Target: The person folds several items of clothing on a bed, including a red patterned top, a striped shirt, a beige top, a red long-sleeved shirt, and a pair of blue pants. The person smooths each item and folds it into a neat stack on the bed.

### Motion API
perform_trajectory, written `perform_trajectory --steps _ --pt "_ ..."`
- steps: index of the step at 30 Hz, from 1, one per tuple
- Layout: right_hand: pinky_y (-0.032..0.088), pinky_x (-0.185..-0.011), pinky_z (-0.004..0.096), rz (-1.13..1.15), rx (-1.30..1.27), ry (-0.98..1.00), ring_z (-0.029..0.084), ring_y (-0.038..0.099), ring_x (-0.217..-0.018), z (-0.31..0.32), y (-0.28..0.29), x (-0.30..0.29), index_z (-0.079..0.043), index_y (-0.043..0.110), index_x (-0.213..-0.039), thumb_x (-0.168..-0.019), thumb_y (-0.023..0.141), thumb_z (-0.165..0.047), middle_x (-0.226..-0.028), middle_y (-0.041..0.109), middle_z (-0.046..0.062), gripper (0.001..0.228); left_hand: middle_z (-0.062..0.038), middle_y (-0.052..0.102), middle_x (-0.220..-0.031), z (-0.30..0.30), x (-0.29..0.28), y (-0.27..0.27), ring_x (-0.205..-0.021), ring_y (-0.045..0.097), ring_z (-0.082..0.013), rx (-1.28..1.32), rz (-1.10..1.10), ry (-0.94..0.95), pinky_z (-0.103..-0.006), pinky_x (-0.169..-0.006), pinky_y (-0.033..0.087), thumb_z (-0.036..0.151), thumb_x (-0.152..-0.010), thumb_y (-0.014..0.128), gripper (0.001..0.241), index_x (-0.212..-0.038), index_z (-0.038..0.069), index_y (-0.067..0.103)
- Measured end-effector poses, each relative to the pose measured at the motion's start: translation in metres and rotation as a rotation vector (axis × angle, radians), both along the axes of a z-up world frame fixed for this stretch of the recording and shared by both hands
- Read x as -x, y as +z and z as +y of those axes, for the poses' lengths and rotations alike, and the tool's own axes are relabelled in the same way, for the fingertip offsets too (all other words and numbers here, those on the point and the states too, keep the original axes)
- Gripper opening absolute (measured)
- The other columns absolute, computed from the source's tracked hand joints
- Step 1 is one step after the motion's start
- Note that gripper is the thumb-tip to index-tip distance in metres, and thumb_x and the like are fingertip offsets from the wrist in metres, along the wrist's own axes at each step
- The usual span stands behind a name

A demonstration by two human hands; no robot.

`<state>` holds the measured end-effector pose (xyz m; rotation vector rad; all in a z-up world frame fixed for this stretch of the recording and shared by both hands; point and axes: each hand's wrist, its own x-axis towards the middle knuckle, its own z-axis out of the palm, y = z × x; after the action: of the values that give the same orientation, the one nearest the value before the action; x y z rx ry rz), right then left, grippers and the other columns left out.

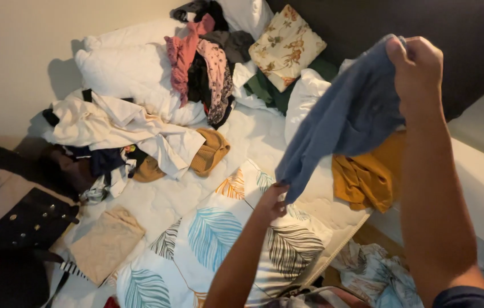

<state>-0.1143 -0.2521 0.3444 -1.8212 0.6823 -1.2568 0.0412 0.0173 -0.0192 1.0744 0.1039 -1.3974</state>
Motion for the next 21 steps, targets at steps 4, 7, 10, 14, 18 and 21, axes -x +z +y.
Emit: perform_trajectory --steps 4,7,10,14,18,21 --pt "0.05 -0.067 0.025 0.027 -0.008 0.011 0.008 0.059 -0.078 -0.009 -0.023 0.005 0.0 0.068 -0.107 -0.111 0.075 -0.024 -0.091 0.063 0.001 0.026 0.0 0.058 -0.106 -0.002 -0.032 -0.038 -0.087 0.05 -0.0212 -0.019 -0.027 -0.024 -0.035 -0.058 0.038 0.025 -0.094 0.071 0.044 -0.136 0.031 0.058" --pt "0.052 -0.065 0.022 0.088 -0.22 -0.032 0.006 0.061 -0.074 0.005 -0.022 0.013 -0.005 0.07 -0.11 -0.106 0.072 -0.028 -0.089 0.066 -0.001 0.023 0.0 0.065 -0.108 0.0 -0.061 -0.06 -0.087 0.057 -0.0187 0.132 -0.042 0.066 -0.0324 -0.061 0.044 0.016 -0.094 0.067 0.043 -0.136 0.024 0.062" --pt "0.054 -0.064 0.024 0.154 -0.283 -0.069 0.009 0.063 -0.074 -0.003 -0.037 0.024 -0.005 0.07 -0.112 -0.105 0.07 -0.03 -0.09 0.068 0.002 0.026 0.002 0.064 -0.098 0.027 -0.09 -0.01 -0.078 0.058 -0.0128 -0.058 -0.28 0.128 -0.0327 -0.057 0.043 0.013 -0.093 0.064 0.033 -0.125 0.022 0.063" --pt "0.053 -0.068 0.028 0.248 -0.284 0.029 0.011 0.061 -0.077 -0.024 -0.068 0.046 -0.004 0.071 -0.114 -0.106 0.071 -0.031 -0.095 0.069 0.004 0.028 -0.004 0.072 -0.101 0.06 -0.217 -0.046 -0.084 0.067 -0.0148 0.155 -0.577 0.449 -0.0303 -0.072 0.054 0.002 -0.085 0.072 0.032 -0.117 0.005 0.071" --pt "0.054 -0.072 0.031 0.42 -0.333 0.179 0.009 0.065 -0.081 -0.02 -0.084 0.058 -0.007 0.073 -0.109 -0.102 0.067 -0.032 -0.093 0.072 0.0 0.027 -0.002 0.072 -0.105 0.122 -0.263 0.072 -0.089 0.064 -0.0105 0.186 -0.884 0.542 -0.0244 -0.08 0.054 -0.002 -0.09 0.073 0.029 -0.118 0.006 0.072" --pt "0.052 -0.071 0.032 0.573 -0.351 0.187 0.012 0.064 -0.077 -0.017 -0.112 0.039 -0.005 0.075 -0.104 -0.1 0.071 -0.032 -0.088 0.073 0.003 0.028 -0.004 0.072 -0.105 0.157 -0.26 0.138 -0.088 0.063 -0.0107 0.128 -0.945 0.453 -0.0234 -0.079 0.051 -0.004 -0.09 0.075 0.032 -0.12 0.004 0.073"
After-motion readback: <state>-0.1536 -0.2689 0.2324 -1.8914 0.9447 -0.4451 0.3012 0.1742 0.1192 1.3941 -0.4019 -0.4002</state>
